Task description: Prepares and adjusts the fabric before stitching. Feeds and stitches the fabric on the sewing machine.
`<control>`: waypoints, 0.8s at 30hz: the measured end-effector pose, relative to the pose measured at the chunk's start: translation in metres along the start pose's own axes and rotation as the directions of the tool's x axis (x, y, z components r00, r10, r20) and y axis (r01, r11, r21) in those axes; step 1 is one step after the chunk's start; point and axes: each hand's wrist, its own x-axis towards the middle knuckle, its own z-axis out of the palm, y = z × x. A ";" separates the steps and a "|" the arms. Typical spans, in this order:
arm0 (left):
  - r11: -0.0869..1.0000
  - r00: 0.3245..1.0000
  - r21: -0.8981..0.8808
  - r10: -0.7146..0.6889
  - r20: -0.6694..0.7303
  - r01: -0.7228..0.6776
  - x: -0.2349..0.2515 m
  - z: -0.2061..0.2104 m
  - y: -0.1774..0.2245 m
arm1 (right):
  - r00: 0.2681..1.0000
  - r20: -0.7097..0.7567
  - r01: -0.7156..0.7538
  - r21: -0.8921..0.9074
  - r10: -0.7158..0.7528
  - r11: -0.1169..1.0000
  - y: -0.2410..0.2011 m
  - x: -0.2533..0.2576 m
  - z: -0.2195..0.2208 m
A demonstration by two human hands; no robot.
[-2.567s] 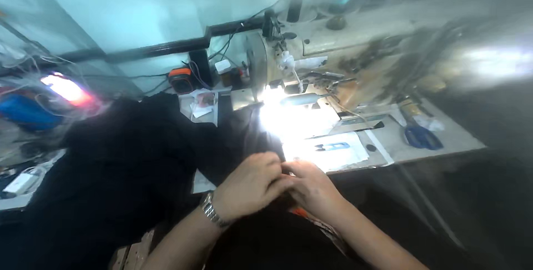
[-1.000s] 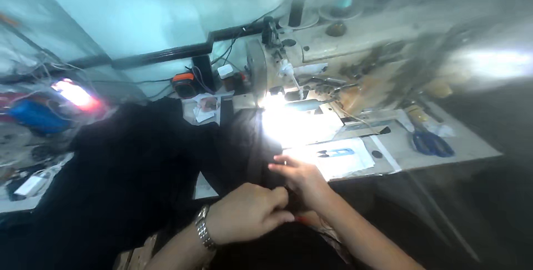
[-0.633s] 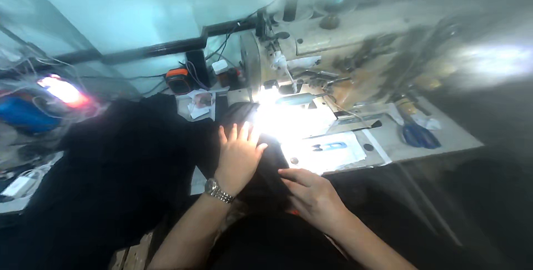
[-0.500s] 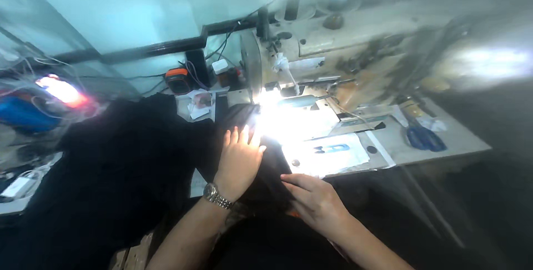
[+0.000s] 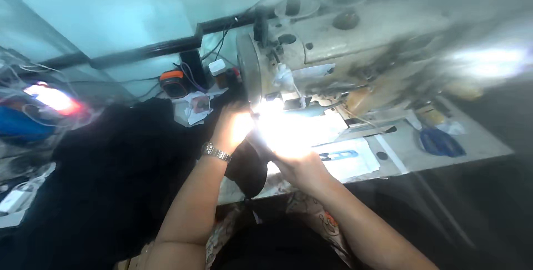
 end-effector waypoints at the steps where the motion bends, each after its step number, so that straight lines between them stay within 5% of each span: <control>1: 1.000 1.000 0.013 0.013 -0.024 -0.013 0.004 0.004 -0.006 | 0.999 -0.023 -0.023 0.003 0.023 1.000 0.003 0.004 0.004; 10: 1.000 0.966 -0.006 0.008 -0.257 -0.010 -0.006 -0.004 -0.027 | 0.987 -0.099 -0.121 0.042 0.125 0.992 0.005 0.010 0.019; 14: 0.954 0.967 -0.257 0.095 -0.236 -0.156 -0.066 -0.057 0.032 | 0.992 -0.065 -0.104 0.068 0.109 0.992 0.011 0.007 0.020; 17: 0.773 0.917 -0.523 0.396 -0.045 -0.359 -0.115 -0.085 0.094 | 0.998 -0.027 -0.060 0.105 0.063 0.993 0.005 -0.004 0.013; 21: 0.700 0.875 -0.563 0.474 -0.092 -0.439 -0.146 -0.063 0.107 | 1.000 0.002 -0.021 0.121 0.021 0.992 -0.026 -0.051 0.002; 24: 0.829 0.914 -0.387 0.349 -0.207 -0.404 -0.155 -0.020 0.090 | 0.998 -0.055 0.006 0.181 0.004 0.983 -0.040 -0.077 -0.003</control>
